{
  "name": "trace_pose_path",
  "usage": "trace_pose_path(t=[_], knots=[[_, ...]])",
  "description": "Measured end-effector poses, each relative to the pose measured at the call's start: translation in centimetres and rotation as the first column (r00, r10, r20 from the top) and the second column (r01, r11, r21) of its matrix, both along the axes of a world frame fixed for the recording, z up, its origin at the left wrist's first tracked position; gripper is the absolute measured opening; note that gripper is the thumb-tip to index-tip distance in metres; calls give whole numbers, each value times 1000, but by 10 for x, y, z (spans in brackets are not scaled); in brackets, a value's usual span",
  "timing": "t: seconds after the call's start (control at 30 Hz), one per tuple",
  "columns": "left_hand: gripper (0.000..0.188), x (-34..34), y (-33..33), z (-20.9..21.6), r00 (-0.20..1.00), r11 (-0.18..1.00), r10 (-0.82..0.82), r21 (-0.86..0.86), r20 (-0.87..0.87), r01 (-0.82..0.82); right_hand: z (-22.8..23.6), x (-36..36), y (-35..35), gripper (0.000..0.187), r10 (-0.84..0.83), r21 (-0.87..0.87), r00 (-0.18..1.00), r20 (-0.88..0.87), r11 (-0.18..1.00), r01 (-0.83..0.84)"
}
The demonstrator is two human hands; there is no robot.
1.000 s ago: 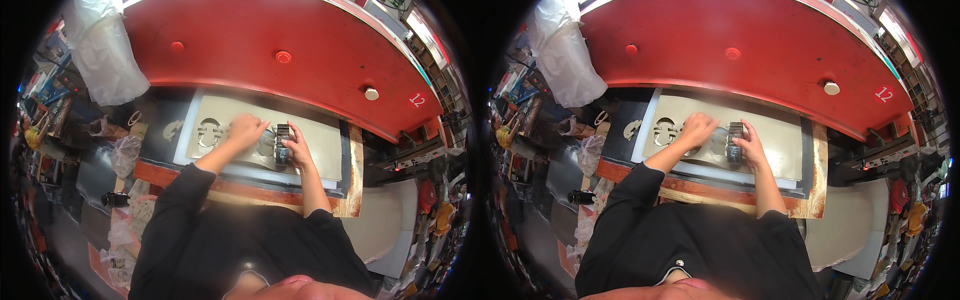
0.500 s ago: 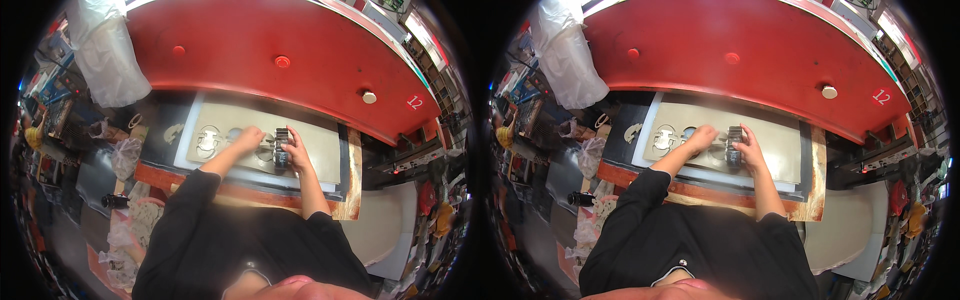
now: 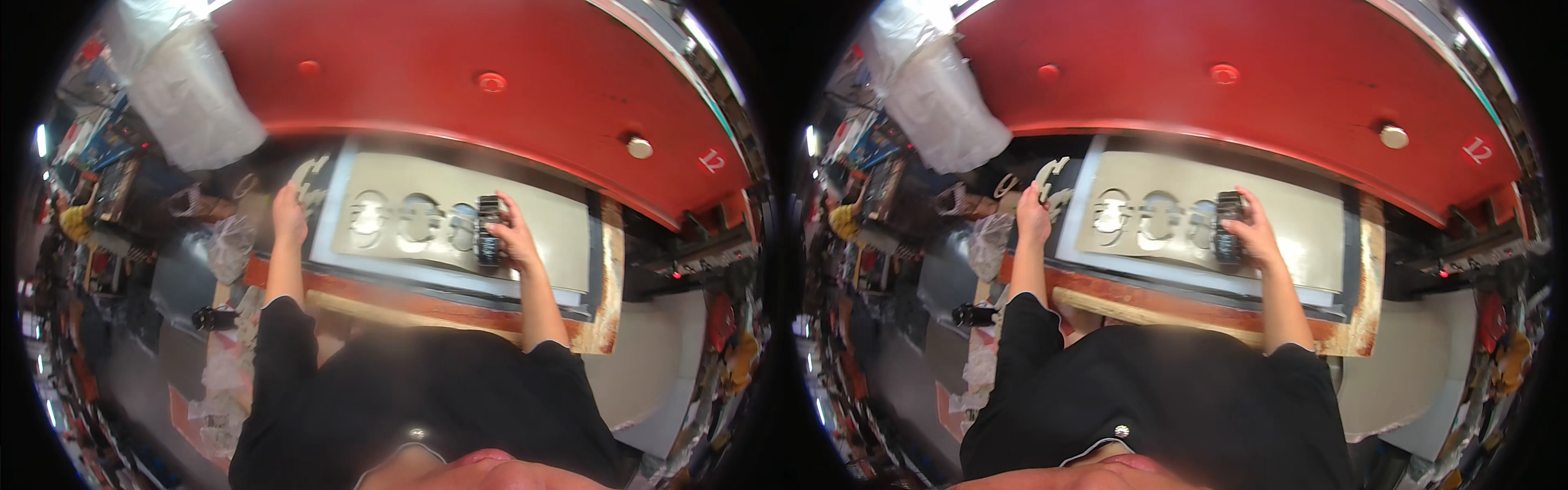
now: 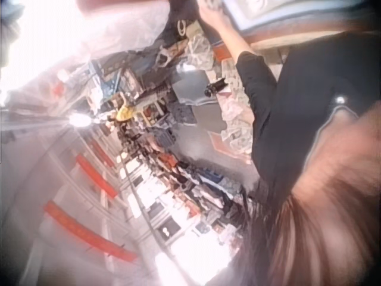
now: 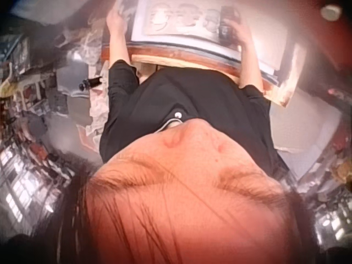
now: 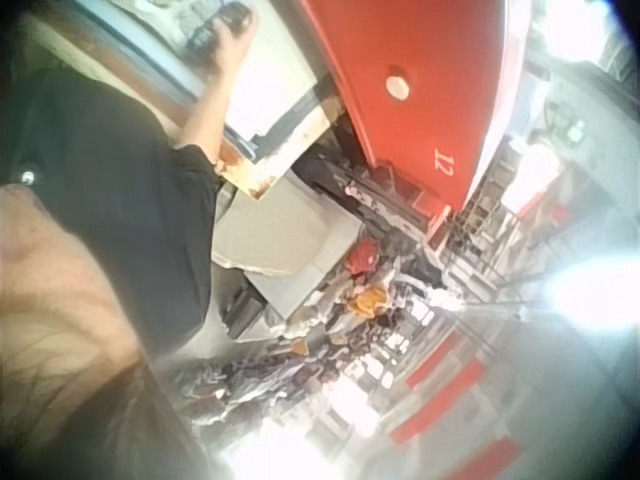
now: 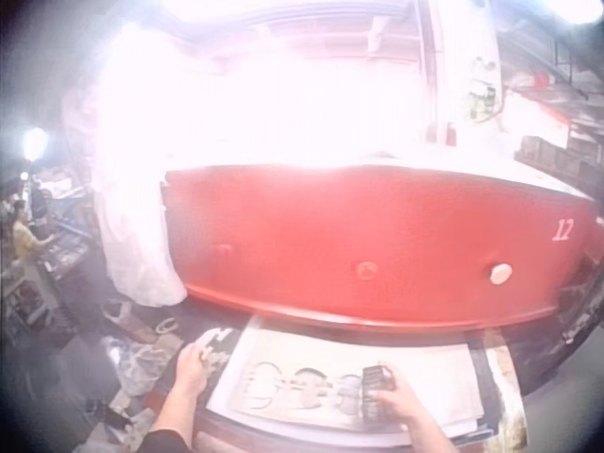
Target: The person arranges small decorative cutouts on a flat surface, then transfers them into a plastic bag and places the bag into a pink basket. The person repeats this process with additional cutouts.
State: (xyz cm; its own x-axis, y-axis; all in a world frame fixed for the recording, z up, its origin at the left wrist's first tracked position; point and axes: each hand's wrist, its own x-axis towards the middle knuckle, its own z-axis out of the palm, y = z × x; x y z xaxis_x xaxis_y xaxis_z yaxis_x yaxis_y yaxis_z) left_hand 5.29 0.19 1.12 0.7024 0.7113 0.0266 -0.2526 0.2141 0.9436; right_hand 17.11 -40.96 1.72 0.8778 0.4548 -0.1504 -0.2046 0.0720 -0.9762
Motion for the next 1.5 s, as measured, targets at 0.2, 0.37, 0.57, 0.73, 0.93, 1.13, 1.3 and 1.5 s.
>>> trace_pose_path(t=[0.2, 0.37, 0.57, 0.73, 0.93, 1.13, 1.3, 1.5], knots=[[43, -16, -3, -16, 369, 419, 769, 848, -522, 326, -1, 2, 6, 77, 21, 102, 999, -46, 995, -16], [57, 27, -133, 3, 989, 283, -103, 950, -107, 132, 4, -2, 8, 76, 11, 35, 1000, -20, 999, -10], [23, 58, -212, -17, 852, 150, -356, 877, -383, 457, 15, -8, 6, 76, -14, 8, 1000, -6, 1000, 14], [18, 69, -213, -30, 927, 252, -317, 925, -200, 286, 12, -2, 1, 74, 8, 63, 998, -63, 998, -4], [22, 74, -214, -32, 908, 355, -312, 852, -281, 386, 3, 5, -3, 72, -14, 140, 991, -131, 990, 32], [20, 72, -217, -32, 905, 314, -270, 859, -329, 405, -5, 12, -13, 70, -18, 374, 977, -215, 922, 99], [19, 70, -219, -35, 956, 228, -219, 942, -198, 247, -11, 19, -26, 53, 16, 585, 934, -356, 783, 209], [10, 65, -219, -35, 964, 386, -254, 906, -73, 170, 17, 22, -61, 53, -277, 325, 926, -258, 878, 353]])
